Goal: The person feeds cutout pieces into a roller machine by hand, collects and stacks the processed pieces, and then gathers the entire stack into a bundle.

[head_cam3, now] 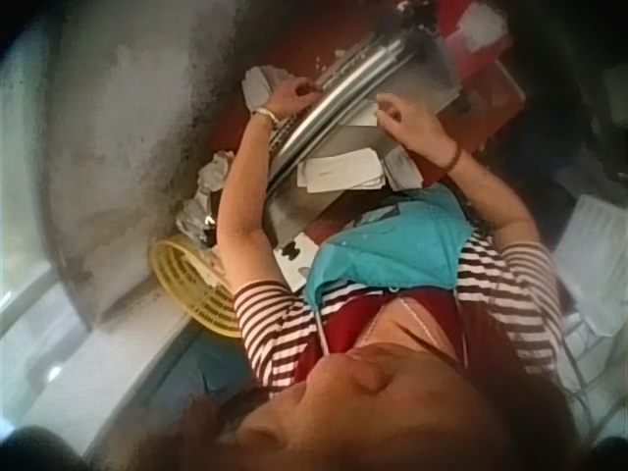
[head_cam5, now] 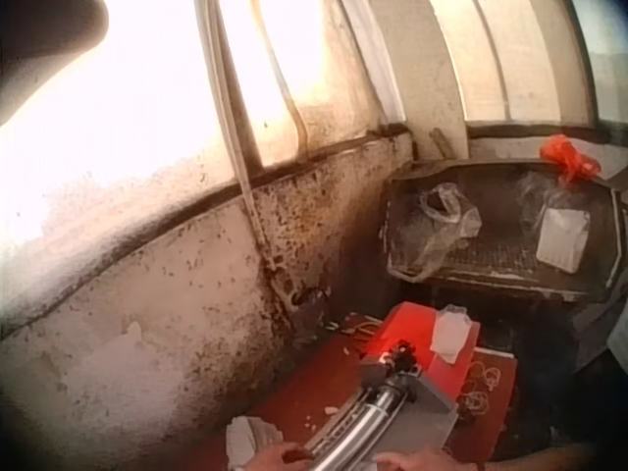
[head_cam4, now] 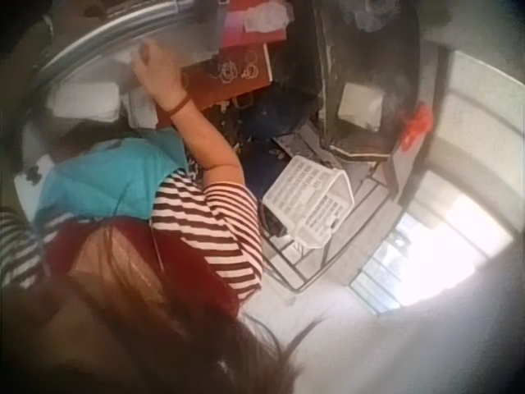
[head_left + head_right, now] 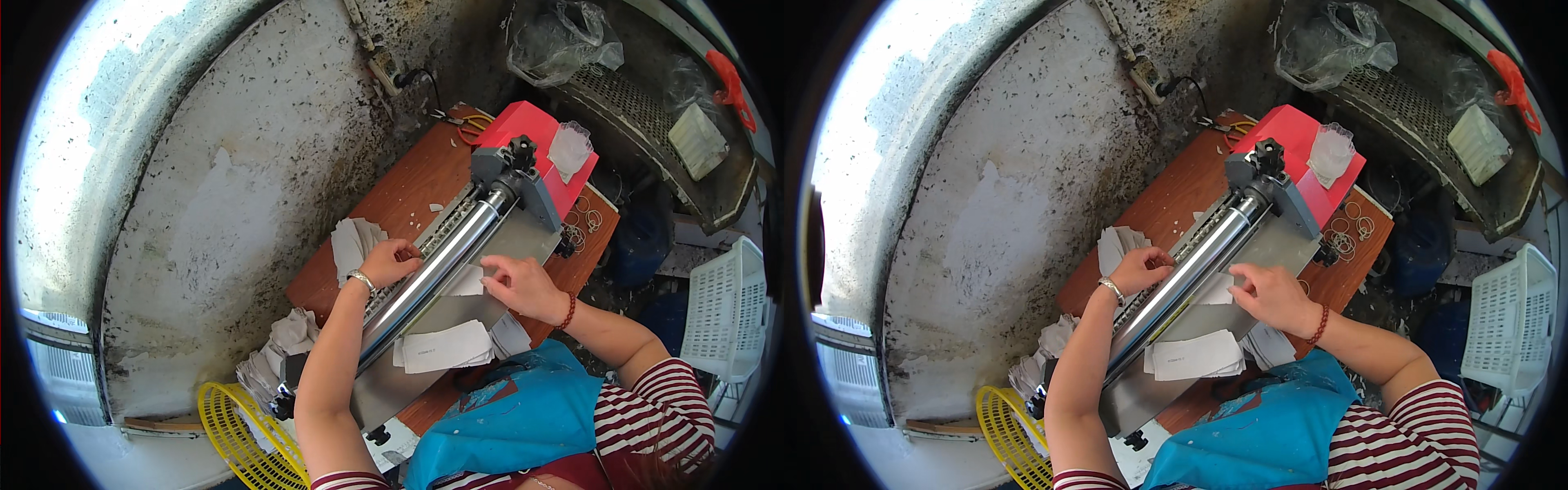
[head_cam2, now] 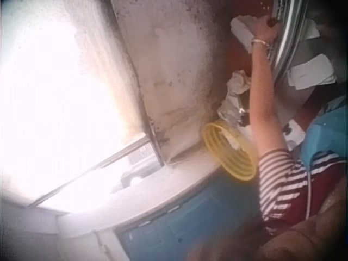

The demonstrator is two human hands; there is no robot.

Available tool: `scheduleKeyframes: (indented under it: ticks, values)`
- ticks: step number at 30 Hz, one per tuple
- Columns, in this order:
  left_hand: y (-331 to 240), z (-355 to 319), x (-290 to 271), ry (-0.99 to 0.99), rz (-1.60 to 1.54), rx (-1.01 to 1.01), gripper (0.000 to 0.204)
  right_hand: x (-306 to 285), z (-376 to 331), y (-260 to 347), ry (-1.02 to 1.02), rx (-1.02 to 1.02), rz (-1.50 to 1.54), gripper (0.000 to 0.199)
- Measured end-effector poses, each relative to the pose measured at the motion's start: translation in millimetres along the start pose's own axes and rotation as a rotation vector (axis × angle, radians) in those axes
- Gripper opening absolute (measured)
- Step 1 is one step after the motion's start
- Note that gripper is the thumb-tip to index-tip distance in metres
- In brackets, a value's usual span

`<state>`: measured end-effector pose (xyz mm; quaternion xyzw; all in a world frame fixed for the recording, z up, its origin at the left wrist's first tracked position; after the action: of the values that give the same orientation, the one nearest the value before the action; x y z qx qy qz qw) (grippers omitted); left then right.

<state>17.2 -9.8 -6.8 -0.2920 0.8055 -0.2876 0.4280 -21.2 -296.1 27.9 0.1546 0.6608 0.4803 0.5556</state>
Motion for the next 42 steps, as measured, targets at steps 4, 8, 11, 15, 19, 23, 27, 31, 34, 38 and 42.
scheduleKeyframes:
  ticks: [4, 8, 11, 15, 19, 23, 27, 31, 34, 38, 42]
  values:
    - [13, 3, -4, -0.132, -0.071, 0.040, 0.019, 14, -23, 11, 0.195, -0.377, -0.151, 0.024]
    - [35, 3, -30, -0.503, -0.153, 0.104, 0.016, 25, -30, 14, 0.197, -0.550, -0.285, 0.025]
    - [53, -8, -54, -0.875, -0.084, 0.072, 0.017, 27, -33, 16, 0.142, -0.592, -0.343, 0.024]
    - [76, -26, -66, -0.982, 0.493, -0.070, 0.028, 30, -39, 16, 0.083, -0.610, -0.414, 0.022]
    - [91, -29, -49, -0.408, 0.673, -0.201, 0.036, 36, -39, 17, 0.099, -0.575, -0.372, 0.019]
    - [84, -28, -39, -0.380, 0.535, -0.284, 0.035, 24, -34, 19, 0.121, -0.518, -0.050, 0.010]
    - [56, -19, -40, -0.283, 0.167, -0.140, 0.032, -10, -26, 0, 0.481, 0.223, 0.366, 0.015]
    - [22, -12, -24, -0.005, -0.323, -0.128, 0.030, -15, -10, -16, 0.439, 0.434, 0.373, 0.010]
    - [2, -6, -13, 0.013, -0.181, -0.043, 0.031, -2, -2, -15, 0.378, 0.469, 0.512, 0.013]
    - [-4, -8, -4, 0.011, -0.106, -0.003, 0.027, 4, -4, 3, 0.170, 0.033, 0.086, 0.019]
    - [10, -2, -7, -0.045, -0.154, 0.025, 0.023, 15, -21, 19, 0.181, -0.311, -0.161, 0.019]
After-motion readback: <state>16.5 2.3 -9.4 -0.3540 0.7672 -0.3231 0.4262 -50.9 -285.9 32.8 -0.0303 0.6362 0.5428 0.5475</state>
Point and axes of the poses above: each hand's wrist, its own z-axis towards the middle knuckle, its own x-axis out of the palm, y = z × x, the point moved 1 cm from there along z, towards the middle knuckle, and after that the axes turned 2 degrees about -z, right-handed, at the moved point
